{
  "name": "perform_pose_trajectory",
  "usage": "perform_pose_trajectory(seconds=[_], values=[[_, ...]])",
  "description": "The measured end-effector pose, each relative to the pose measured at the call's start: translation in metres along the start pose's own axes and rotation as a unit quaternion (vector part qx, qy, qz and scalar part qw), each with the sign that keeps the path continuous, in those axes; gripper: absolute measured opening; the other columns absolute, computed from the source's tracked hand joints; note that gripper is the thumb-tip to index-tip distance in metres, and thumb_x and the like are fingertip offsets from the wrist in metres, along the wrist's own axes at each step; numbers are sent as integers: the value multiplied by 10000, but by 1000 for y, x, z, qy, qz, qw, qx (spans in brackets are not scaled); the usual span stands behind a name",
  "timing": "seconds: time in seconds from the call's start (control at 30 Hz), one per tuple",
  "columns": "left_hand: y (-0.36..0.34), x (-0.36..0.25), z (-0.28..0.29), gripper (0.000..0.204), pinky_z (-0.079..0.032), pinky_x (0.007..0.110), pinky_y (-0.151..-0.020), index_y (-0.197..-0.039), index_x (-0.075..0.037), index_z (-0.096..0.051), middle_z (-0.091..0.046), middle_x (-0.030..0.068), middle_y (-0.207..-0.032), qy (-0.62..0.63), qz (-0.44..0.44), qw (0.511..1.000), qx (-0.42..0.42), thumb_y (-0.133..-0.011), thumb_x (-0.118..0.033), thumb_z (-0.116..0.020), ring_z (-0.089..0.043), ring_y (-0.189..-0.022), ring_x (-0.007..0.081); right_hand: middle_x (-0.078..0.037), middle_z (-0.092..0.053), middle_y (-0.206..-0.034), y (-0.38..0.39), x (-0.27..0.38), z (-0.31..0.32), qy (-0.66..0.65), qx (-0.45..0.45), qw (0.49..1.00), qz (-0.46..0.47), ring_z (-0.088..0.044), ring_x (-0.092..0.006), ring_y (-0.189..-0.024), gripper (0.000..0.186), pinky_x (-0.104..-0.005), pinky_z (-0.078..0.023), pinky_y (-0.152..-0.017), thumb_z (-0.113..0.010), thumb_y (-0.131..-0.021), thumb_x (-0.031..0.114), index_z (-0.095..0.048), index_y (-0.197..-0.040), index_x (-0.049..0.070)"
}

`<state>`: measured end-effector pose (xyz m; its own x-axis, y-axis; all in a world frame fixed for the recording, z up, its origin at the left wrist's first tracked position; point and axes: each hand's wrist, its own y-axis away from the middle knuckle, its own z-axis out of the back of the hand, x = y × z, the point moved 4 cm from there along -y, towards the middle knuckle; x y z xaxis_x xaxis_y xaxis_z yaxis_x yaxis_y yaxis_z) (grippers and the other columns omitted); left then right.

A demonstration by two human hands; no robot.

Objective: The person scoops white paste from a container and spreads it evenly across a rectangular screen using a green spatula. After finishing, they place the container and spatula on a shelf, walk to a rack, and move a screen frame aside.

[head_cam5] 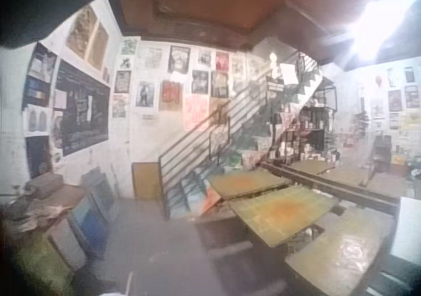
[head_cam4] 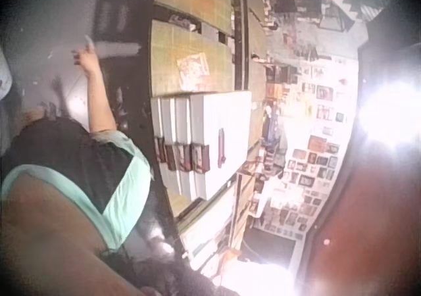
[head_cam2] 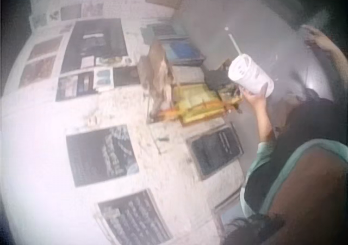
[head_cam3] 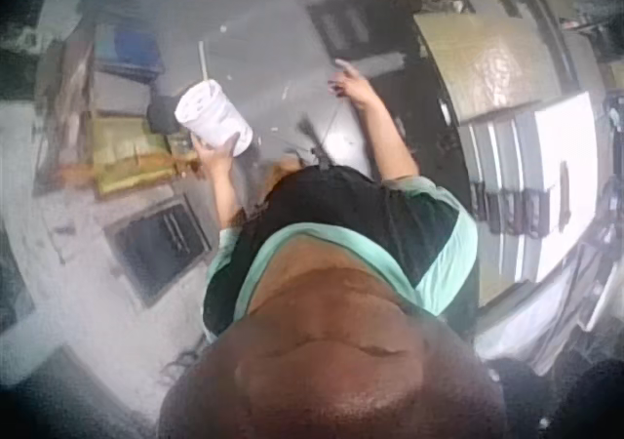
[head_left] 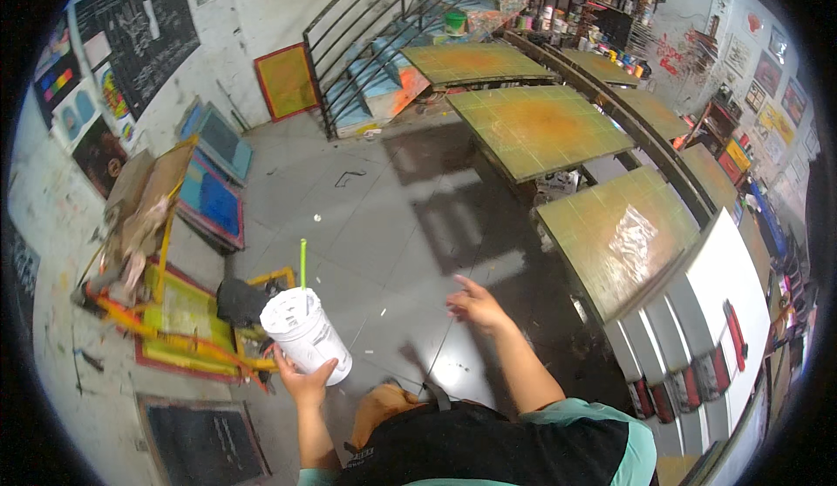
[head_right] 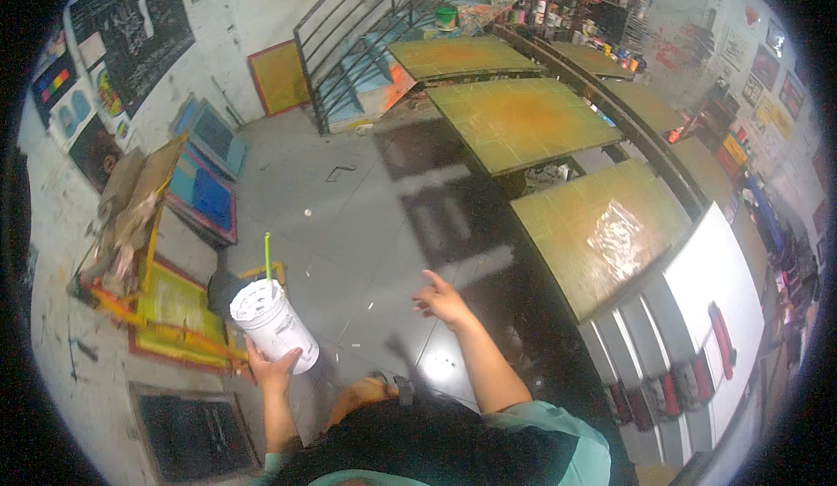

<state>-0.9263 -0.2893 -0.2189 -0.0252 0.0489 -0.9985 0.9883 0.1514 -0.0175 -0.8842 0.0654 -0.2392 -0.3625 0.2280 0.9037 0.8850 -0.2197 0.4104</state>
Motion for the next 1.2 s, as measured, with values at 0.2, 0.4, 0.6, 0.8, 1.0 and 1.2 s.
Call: perform_pose_trajectory(seconds=[0.2, 0.4, 0.6, 0.8, 1.0, 1.2], values=[[-186, 35, -81, 1075, -386, 359, -908, -1340, 32, -112, -427, 174, -1206, 45, 1, 998, 49, -496, 31, -778, -443, -1105, 258, -126, -564, -936, -179, 78, -45, -26, 35, 999, 28, -583, -167, -725, 631, -273, -462, -608, -560, -823, 140, -220, -1344, 35], [-392, 23, -187, 1053, -402, 356, -899, -1335, 31, -117, -429, 169, -1200, 20, -13, 993, 118, -504, 62, -764, -463, -1081, 252, -98, -567, -922, -336, 157, -27, -31, -26, 999, 27, -584, -149, -712, 636, -262, -457, -592, -567, -818, 142, -225, -1346, 45], [-556, 16, -320, 1037, -413, 342, -885, -1334, 30, -119, -458, 170, -1175, 38, 2, 979, 202, -513, 68, -752, -480, -1060, 244, -82, -571, -898, -465, 215, 21, -78, -127, 988, 43, -585, -144, -691, 642, -257, -452, -568, -572, -812, 144, -229, -1344, 39], [-723, 42, -443, 1023, -395, 343, -902, -1317, 34, -187, -442, 147, -1199, -2, -11, 982, 186, -486, 8, -782, -470, -1065, 246, -90, -571, -885, -656, 246, 46, -69, -122, 988, -66, -581, -149, -678, 637, -258, -455, -545, -558, -817, 151, -224, -1350, 49], [-852, 49, -519, 981, -369, 343, -925, -1290, 16, -252, -435, 131, -1195, -19, -14, 989, 144, -471, -19, -792, -455, -1080, 239, -86, -584, -882, -875, 338, 58, -56, -106, 992, -46, -567, -134, -640, 722, -238, -440, -500, -599, -793, 154, -171, -1367, 63], [-1000, 89, -611, 966, -367, 343, -925, -1279, 12, -270, -449, 122, -1170, 11, -2, 985, 171, -467, -15, -792, -464, -1067, 236, -98, -585, -885, -1076, 429, 40, -71, -146, 986, -47, -557, -134, -584, 754, -255, -416, -422, -628, -757, 147, -188, -1363, 62]])
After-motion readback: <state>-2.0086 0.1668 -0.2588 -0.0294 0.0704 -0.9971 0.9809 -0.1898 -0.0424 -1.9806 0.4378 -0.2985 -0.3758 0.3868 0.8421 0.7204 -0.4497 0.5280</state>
